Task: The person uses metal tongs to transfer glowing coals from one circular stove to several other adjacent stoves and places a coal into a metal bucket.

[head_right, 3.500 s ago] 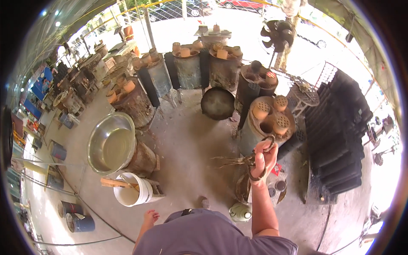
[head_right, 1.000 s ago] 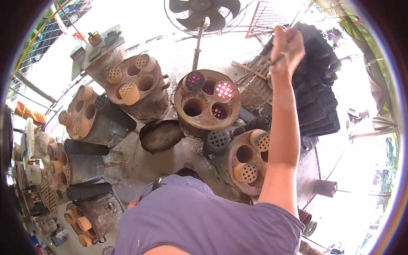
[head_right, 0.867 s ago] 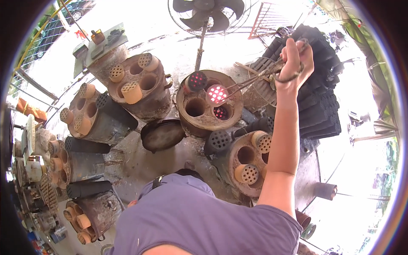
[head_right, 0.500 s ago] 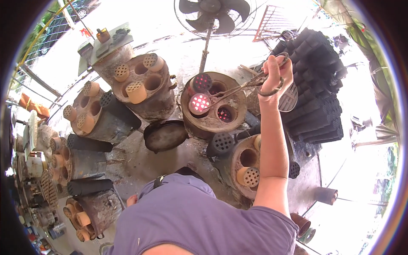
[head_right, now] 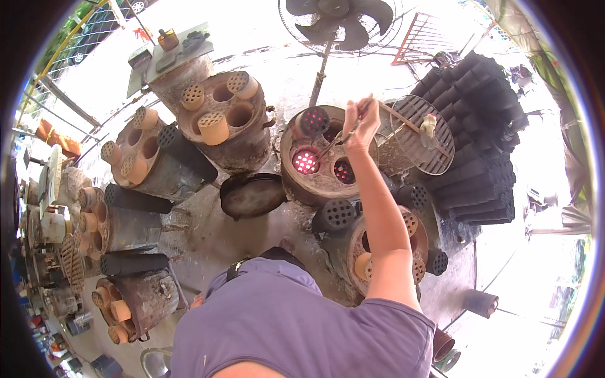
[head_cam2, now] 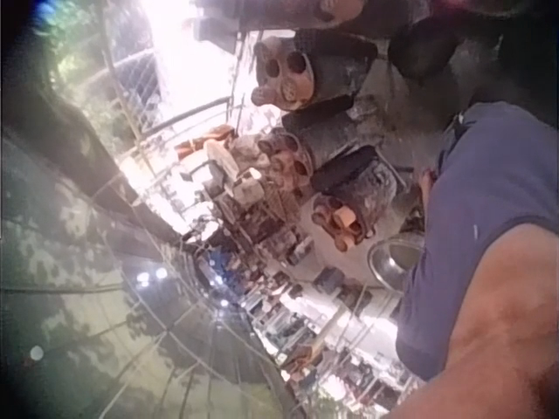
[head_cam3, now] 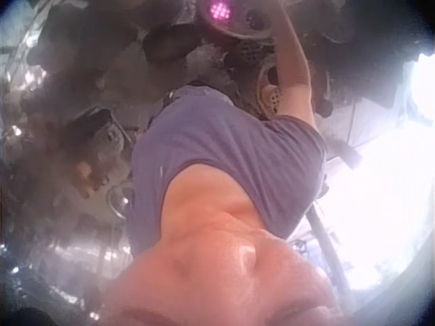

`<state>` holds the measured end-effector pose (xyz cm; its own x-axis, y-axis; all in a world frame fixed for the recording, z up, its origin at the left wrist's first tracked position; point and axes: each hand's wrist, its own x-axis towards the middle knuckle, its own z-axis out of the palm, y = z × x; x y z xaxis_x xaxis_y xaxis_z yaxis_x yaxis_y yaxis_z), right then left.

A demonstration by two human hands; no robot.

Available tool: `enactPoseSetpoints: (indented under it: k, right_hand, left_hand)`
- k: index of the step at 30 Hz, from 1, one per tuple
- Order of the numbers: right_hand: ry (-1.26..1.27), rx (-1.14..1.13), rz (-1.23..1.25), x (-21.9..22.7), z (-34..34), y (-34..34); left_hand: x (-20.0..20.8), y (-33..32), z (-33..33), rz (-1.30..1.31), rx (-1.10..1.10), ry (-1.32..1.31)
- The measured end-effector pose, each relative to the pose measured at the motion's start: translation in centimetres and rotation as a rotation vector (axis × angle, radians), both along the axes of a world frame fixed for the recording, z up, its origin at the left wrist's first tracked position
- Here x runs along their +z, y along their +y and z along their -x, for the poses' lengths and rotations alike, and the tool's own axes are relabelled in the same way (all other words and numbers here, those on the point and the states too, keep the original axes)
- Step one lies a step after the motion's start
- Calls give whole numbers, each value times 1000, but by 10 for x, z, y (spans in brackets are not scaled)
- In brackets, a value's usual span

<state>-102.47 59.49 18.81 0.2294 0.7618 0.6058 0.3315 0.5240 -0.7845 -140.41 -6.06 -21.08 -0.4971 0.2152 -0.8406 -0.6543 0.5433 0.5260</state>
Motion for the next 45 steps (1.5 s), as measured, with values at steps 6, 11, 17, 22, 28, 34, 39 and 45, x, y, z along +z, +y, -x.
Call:
enactPoseSetpoints:
  k: [6,11,17,22,28,34,39,45]
  right_hand:
    - [-51,-27,16,-66,18,2]
    - [61,19,54,-86,27,4]
    - [173,196,72,-56,16,-8]
    - [330,140,146,59,-11,-54]
    - [353,329,-300,131,-55,-106]
    - [362,248,-472,127,-63,-109]
    - [424,211,-519,113,-66,-95]
    - [410,206,-471,97,-64,-73]
  left_hand:
    - [42,6,-18,12,49,14]
    - [41,-15,-18,26,57,40]
    - [40,-10,-9,59,-54,72]
    - [23,7,-5,44,-103,76]
    - [84,84,-20,80,-269,122]
    - [88,103,-20,53,-289,111]
    - [98,104,-22,58,-200,68]
    - [93,94,-22,104,-247,114]
